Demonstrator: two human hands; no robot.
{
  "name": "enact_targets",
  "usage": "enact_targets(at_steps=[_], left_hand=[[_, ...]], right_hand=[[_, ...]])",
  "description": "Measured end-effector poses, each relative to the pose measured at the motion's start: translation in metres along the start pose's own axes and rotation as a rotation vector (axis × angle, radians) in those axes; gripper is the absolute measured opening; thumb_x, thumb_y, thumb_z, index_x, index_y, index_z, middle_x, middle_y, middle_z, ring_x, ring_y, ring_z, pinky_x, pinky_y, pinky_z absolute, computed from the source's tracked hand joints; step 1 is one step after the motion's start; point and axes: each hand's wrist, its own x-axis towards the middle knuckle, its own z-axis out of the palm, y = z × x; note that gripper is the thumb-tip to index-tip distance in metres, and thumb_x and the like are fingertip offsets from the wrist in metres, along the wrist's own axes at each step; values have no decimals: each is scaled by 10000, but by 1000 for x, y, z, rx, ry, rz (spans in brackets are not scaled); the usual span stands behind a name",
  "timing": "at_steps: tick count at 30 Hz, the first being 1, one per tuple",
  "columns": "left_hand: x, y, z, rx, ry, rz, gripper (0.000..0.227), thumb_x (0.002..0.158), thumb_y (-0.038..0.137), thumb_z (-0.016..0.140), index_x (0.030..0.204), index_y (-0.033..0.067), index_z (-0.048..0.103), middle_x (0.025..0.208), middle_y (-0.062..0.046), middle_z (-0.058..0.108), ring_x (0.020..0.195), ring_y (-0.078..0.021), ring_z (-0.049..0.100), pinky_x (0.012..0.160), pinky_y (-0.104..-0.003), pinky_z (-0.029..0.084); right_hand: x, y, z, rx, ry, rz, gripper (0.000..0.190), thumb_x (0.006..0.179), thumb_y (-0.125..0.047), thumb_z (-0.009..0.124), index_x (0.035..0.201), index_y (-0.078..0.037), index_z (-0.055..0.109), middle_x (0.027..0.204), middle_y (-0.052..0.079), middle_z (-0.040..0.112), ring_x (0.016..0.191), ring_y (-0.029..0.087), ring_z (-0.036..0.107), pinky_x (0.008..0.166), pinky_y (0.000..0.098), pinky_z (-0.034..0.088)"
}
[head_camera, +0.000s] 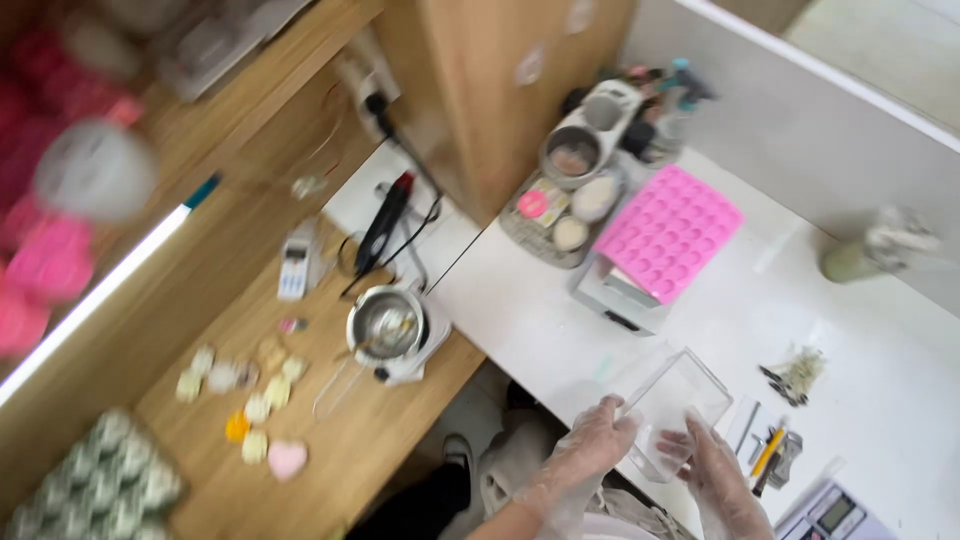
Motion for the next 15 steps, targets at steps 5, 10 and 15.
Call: enact_targets(at_steps=[5, 10, 15], left_hand=[[1, 15, -29, 17, -331, 23, 738, 910, 440, 661, 1500, 86, 394, 1238, -177, 658, 1086, -280, 655, 921, -391, 534], [20, -21, -19, -341, -661, 37, 782, 854, 309, 747, 1519, 137, 374, 1325, -74, 615, 1127, -217, 617, 916, -361, 533], [17, 25, 9, -577, -801, -25, 866, 875, 504, 562, 1600, 241, 167, 1597, -134, 406, 1434, -327, 436, 1073, -528, 385]], right_hand=[[-3, 6, 3, 82, 181, -233, 626, 1004, -515, 467, 1397, -28, 478, 1077, 192, 681, 918, 291, 662, 783, 424, 550], [-46, 21, 0, 51, 324, -489, 565, 974, -419, 494, 1464, -139, 455, 861, 120, 708, 683, 189, 670, 611, 341, 579], [-112, 15, -35, 192, 305, -505, 582, 1006, -441, 499, 1485, -117, 437, 898, 88, 699, 672, 171, 671, 598, 341, 577]])
